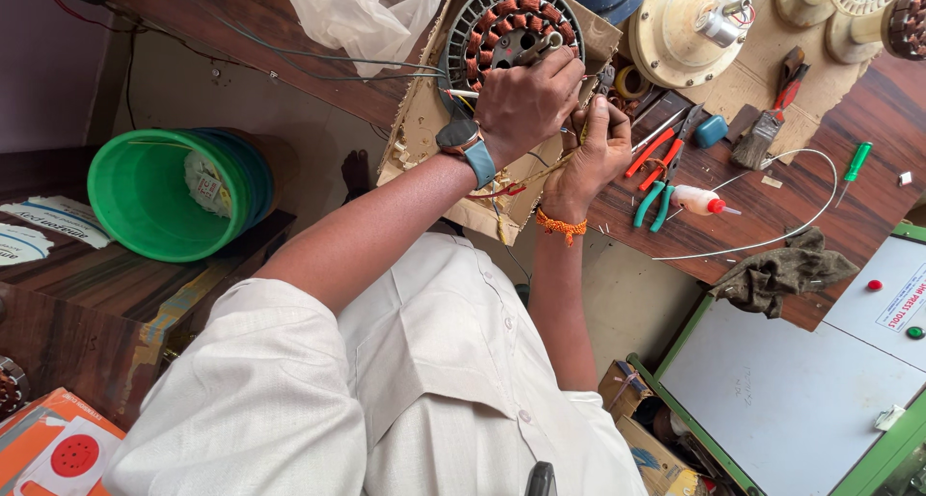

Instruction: The person sits at a workbench repairing an electric motor stator, working copper winding wires on the stator and arranging its lead wires. They use a screwdriver to work on the stator and handle wire ends, continuing to adjust the windings throughout.

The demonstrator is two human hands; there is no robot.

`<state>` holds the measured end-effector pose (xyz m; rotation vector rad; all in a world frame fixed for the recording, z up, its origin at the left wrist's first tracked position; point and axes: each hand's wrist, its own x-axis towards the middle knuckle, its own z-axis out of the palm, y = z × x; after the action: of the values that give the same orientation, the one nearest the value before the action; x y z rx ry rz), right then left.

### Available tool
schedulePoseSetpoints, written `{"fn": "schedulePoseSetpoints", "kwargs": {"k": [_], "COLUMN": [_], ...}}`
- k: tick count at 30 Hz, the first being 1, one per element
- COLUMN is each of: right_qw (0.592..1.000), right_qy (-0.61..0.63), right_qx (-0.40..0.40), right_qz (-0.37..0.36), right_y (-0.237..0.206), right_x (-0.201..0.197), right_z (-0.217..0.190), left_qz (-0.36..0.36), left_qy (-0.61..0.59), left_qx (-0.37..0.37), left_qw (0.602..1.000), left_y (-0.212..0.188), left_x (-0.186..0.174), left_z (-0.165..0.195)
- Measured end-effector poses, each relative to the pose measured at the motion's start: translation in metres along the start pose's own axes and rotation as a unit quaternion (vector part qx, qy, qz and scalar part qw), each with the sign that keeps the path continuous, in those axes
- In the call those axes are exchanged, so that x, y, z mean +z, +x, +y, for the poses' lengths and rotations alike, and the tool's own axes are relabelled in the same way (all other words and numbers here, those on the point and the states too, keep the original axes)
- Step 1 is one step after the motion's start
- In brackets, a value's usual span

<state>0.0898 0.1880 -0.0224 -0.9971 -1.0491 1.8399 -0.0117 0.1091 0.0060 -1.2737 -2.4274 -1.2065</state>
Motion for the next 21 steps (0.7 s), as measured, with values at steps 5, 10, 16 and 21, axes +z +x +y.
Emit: {"fn": "schedulePoseSetpoints", "kwargs": {"k": [5, 10, 16, 21], "right_qw": [1.000, 1.000, 0.999, 0.999], "right_qy": [-0.011, -0.025, -0.030, -0.027], "right_qx": [0.005, 0.003, -0.007, -0.019], "right_qz": [0.000, 0.010, 0.014, 0.022], "right_y": [0.0011, 0.0013, 0.0014, 0.0034], "right_x": [0.0014, 0.0030, 0.0024, 0.0024], "right_z": [-0.0015, -0.0009, 0.0033, 0.0053], "left_qz": [-0.002, -0.001, 0.009, 0.022], "left_qy": [0.006, 0.017, 0.012, 0.015], "left_qx": [0.000, 0.003, 0.014, 0.010], "left_qw": [1.000, 1.000, 1.000, 1.000], "left_y": [0.0001, 0.0001, 0.0000, 0.0004], "left_x": [-0.0010, -0.0008, 0.0007, 0.0033], "left_z": [-0.0001, -0.0005, -0.0013, 0.0002]}}
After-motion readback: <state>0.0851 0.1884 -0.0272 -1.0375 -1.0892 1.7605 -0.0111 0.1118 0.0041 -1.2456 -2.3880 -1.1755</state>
